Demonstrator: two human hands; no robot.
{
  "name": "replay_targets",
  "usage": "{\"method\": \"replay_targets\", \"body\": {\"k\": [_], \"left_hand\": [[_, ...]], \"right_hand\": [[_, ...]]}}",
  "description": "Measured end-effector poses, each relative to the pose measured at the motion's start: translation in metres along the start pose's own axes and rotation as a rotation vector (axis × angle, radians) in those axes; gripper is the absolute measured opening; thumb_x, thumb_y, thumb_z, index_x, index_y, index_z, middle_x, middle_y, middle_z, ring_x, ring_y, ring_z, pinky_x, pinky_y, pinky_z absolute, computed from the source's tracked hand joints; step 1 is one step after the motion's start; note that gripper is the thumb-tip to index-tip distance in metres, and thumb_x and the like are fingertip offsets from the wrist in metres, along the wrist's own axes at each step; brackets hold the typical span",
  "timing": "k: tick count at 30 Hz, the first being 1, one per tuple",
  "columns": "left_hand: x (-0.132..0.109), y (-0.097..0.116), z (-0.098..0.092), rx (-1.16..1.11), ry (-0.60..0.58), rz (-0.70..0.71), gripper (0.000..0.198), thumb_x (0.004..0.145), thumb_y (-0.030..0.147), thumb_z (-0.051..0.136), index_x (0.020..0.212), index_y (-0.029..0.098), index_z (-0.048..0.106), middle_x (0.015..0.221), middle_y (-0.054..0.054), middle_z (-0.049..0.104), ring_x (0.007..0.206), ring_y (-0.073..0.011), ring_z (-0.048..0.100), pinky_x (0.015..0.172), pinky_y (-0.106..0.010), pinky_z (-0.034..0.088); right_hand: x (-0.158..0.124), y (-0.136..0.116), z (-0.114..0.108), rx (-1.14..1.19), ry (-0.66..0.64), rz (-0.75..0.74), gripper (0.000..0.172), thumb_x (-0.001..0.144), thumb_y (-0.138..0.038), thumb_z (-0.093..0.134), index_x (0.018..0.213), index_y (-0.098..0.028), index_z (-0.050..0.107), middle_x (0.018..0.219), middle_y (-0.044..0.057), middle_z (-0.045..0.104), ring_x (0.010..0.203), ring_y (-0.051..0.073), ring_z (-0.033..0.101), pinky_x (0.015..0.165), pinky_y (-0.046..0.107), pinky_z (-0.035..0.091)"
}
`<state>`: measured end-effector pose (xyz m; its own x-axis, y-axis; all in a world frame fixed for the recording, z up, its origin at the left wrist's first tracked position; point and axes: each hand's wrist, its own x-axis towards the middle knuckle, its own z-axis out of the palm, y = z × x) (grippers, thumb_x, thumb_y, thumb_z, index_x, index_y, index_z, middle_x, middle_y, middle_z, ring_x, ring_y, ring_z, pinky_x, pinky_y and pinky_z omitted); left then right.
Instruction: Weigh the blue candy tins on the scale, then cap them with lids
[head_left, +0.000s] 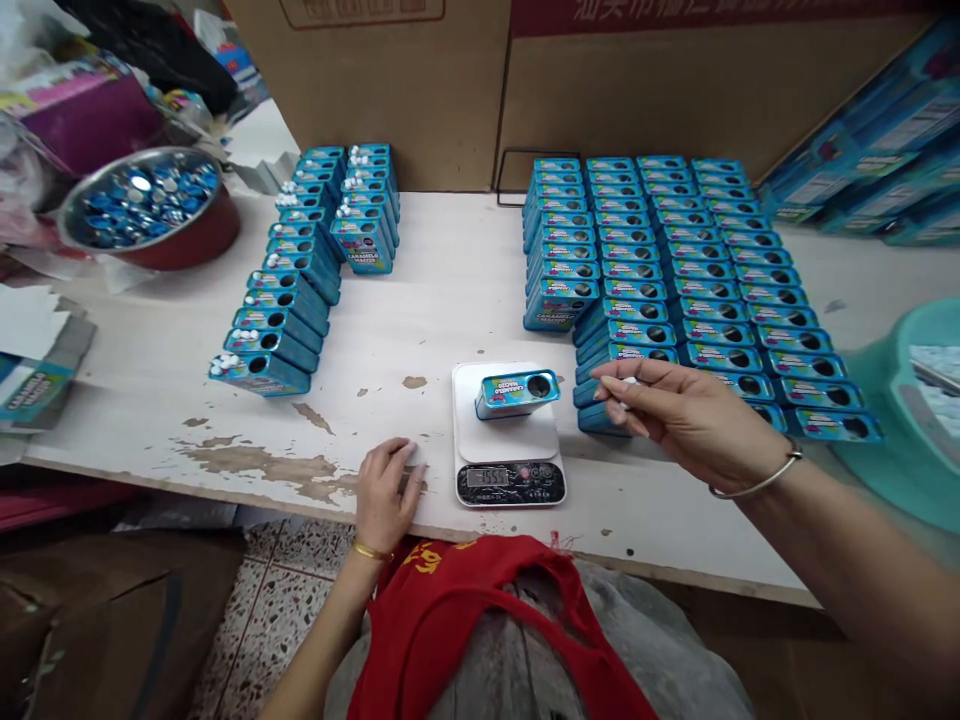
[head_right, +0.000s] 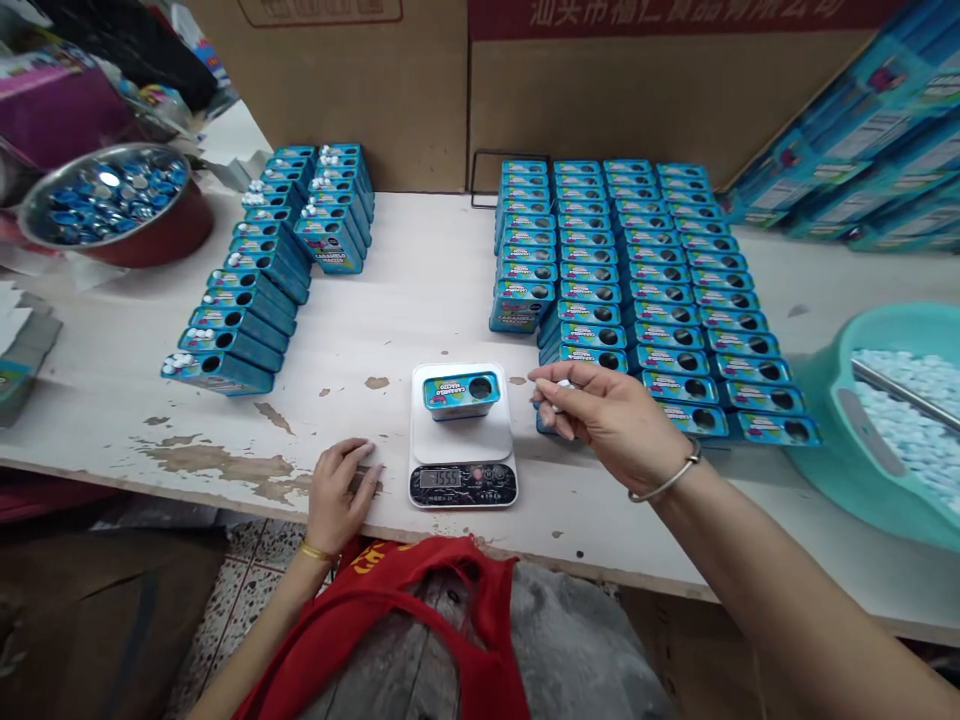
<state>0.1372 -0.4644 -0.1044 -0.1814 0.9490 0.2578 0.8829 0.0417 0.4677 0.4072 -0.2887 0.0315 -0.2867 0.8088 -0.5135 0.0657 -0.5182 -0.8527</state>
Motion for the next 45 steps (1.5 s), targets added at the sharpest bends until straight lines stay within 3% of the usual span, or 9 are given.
{"method": "replay_targets", "body": {"k": [5, 10, 15, 18, 25, 30, 37, 41, 45], "left_hand": [[0.0, 0.0, -0.001, 0.001, -0.002, -0.004, 0.025, 0.086, 0.025, 0.054, 0.11, 0.018, 0.056, 0.11, -0.01, 0.056, 0.101, -0.0219, 0.052, 0.089, -0.037, 0.044], [0.001, -0.001, -0.002, -0.012, 0.004, -0.008, 0.026, 0.086, 0.027, 0.054, 0.111, 0.019, 0.056, 0.11, -0.009, 0.056, 0.102, -0.0218, 0.052, 0.088, -0.038, 0.044], [0.004, 0.004, -0.004, -0.061, 0.034, -0.002, 0.027, 0.087, 0.027, 0.052, 0.113, 0.02, 0.055, 0.107, -0.009, 0.056, 0.1, -0.021, 0.054, 0.087, -0.038, 0.046], [0.02, 0.02, -0.009, -0.149, 0.076, 0.021, 0.031, 0.088, 0.027, 0.05, 0.118, 0.022, 0.051, 0.11, -0.009, 0.054, 0.105, -0.0208, 0.053, 0.089, -0.038, 0.046], [0.107, 0.073, -0.025, -0.125, -0.025, 0.31, 0.079, 0.077, 0.051, 0.063, 0.14, 0.02, 0.027, 0.127, -0.015, 0.048, 0.117, -0.0284, 0.045, 0.098, -0.046, 0.037], [0.155, 0.094, -0.019, -0.108, -0.203, 0.488, 0.037, 0.087, 0.042, 0.053, 0.115, 0.019, 0.05, 0.093, -0.007, 0.061, 0.087, -0.0207, 0.056, 0.076, -0.035, 0.044], [0.229, 0.11, 0.035, -0.054, -0.124, 0.554, 0.039, 0.083, 0.043, 0.057, 0.113, 0.018, 0.052, 0.1, -0.008, 0.06, 0.093, -0.0222, 0.054, 0.077, -0.036, 0.04], [0.243, 0.108, 0.059, 0.09, -0.086, 0.518, 0.043, 0.082, 0.045, 0.058, 0.117, 0.021, 0.053, 0.111, -0.011, 0.057, 0.102, -0.0254, 0.051, 0.082, -0.039, 0.036], [0.257, 0.075, 0.048, 0.106, 0.029, 0.454, 0.052, 0.081, 0.049, 0.057, 0.124, 0.02, 0.046, 0.123, -0.013, 0.052, 0.114, -0.0258, 0.045, 0.094, -0.04, 0.032]], "right_hand": [[0.003, -0.001, 0.01, -0.053, -0.046, -0.074, 0.029, 0.066, -0.039, 0.076, 0.08, -0.015, 0.066, 0.071, 0.002, 0.058, 0.052, 0.007, 0.045, 0.041, 0.019, 0.028], [-0.002, 0.012, 0.015, -0.275, -0.069, -0.252, 0.034, 0.076, -0.043, 0.065, 0.096, -0.015, 0.068, 0.064, 0.001, 0.057, 0.049, 0.009, 0.046, 0.045, 0.023, 0.037], [-0.006, 0.028, 0.021, -0.574, 0.041, -0.663, 0.028, 0.085, -0.034, 0.055, 0.104, -0.018, 0.069, 0.096, 0.01, 0.068, 0.087, 0.021, 0.062, 0.078, 0.036, 0.049], [-0.005, 0.029, 0.028, -0.576, 0.038, -0.753, 0.025, 0.086, -0.03, 0.053, 0.103, -0.02, 0.069, 0.098, 0.01, 0.068, 0.092, 0.021, 0.061, 0.082, 0.035, 0.046], [-0.012, 0.04, 0.041, -0.021, -0.058, -0.226, 0.036, 0.076, -0.051, 0.062, 0.087, -0.016, 0.066, 0.059, -0.003, 0.05, 0.044, 0.007, 0.04, 0.044, 0.023, 0.028], [-0.023, 0.069, 0.028, 0.257, -0.025, 0.021, 0.04, 0.067, -0.053, 0.071, 0.08, -0.015, 0.064, 0.064, -0.003, 0.052, 0.043, 0.002, 0.036, 0.045, 0.019, 0.022], [-0.025, 0.097, 0.026, 0.319, -0.041, 0.121, 0.046, 0.06, -0.056, 0.074, 0.074, -0.013, 0.063, 0.059, -0.003, 0.051, 0.037, 0.001, 0.032, 0.042, 0.02, 0.008], [-0.025, 0.107, 0.023, 0.306, -0.025, 0.119, 0.046, 0.059, -0.058, 0.073, 0.074, -0.015, 0.067, 0.057, -0.003, 0.051, 0.037, 0.002, 0.031, 0.039, 0.018, 0.013], [-0.02, 0.133, 0.004, 0.226, 0.131, 0.174, 0.048, 0.052, -0.062, 0.074, 0.079, -0.022, 0.074, 0.064, 0.002, 0.062, 0.049, 0.011, 0.05, 0.041, 0.021, 0.038]]}}
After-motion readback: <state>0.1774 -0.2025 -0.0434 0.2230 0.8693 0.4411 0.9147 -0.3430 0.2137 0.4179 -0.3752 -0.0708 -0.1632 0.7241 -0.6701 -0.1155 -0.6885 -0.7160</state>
